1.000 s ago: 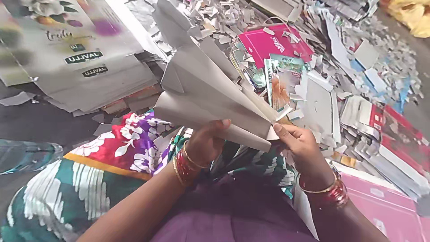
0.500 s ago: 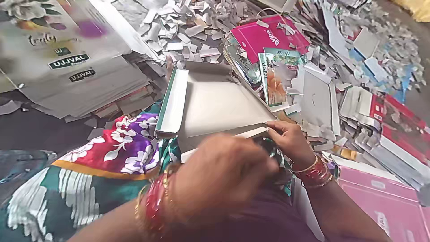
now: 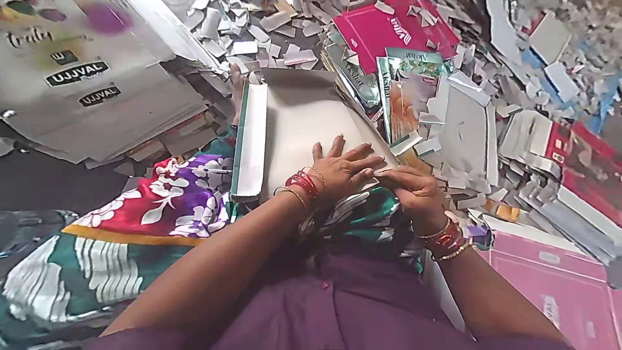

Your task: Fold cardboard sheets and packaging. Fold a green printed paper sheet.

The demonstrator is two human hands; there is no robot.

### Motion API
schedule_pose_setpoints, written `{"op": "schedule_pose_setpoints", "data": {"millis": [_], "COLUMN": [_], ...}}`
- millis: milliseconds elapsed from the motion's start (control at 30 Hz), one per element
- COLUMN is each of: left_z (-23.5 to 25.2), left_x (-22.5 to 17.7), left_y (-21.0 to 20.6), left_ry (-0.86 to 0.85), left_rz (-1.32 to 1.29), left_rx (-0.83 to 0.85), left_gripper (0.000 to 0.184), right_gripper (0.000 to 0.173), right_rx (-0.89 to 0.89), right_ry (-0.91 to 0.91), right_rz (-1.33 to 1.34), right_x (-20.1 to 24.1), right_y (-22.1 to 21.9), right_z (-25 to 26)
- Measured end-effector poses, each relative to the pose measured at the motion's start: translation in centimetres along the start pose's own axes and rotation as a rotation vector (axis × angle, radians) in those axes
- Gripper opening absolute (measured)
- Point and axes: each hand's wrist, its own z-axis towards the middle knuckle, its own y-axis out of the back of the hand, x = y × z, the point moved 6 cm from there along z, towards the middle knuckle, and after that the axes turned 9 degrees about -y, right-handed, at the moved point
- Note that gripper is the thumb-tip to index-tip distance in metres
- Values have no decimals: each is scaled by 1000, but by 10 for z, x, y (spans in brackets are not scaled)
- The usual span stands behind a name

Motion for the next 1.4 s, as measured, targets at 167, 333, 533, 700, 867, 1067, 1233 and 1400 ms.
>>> {"op": "schedule_pose_setpoints", "data": {"millis": [167,333,533,700,867,1067,1233,1400], "left_z": [1,5,15,-27,-89,-63,-58,-55], "left_x": [2,8,9,11,22,21,28,48], "left_y": [1,8,28,81,122,34,25,34], "left_ry": [6,45,-15,-75,11,-121,11,88], "left_rz": [-45,-102,-254,-673,-180,-87,-68,-71], "left_rx": [27,39,-102,-336,-314,-149,-27,-115], "left_gripper": [47,46,48,41,34,39,44,56], "right_gripper": [23,18,47,54,16,41,45,27], "right_rx": [-77,-62,-138,205,-97,308,370,277], "right_ry": [26,40,5,323,534,111,20,425], "right_rz": [261,436,-532,-486,-427,-413,-261,-596], "right_x": [-4,11,39,63,69,17,37,67], "right_y": [-2,41,67,-33,12,56,58,70], "right_z": [-8,-19,-5,14,19,9,-3,5]}}
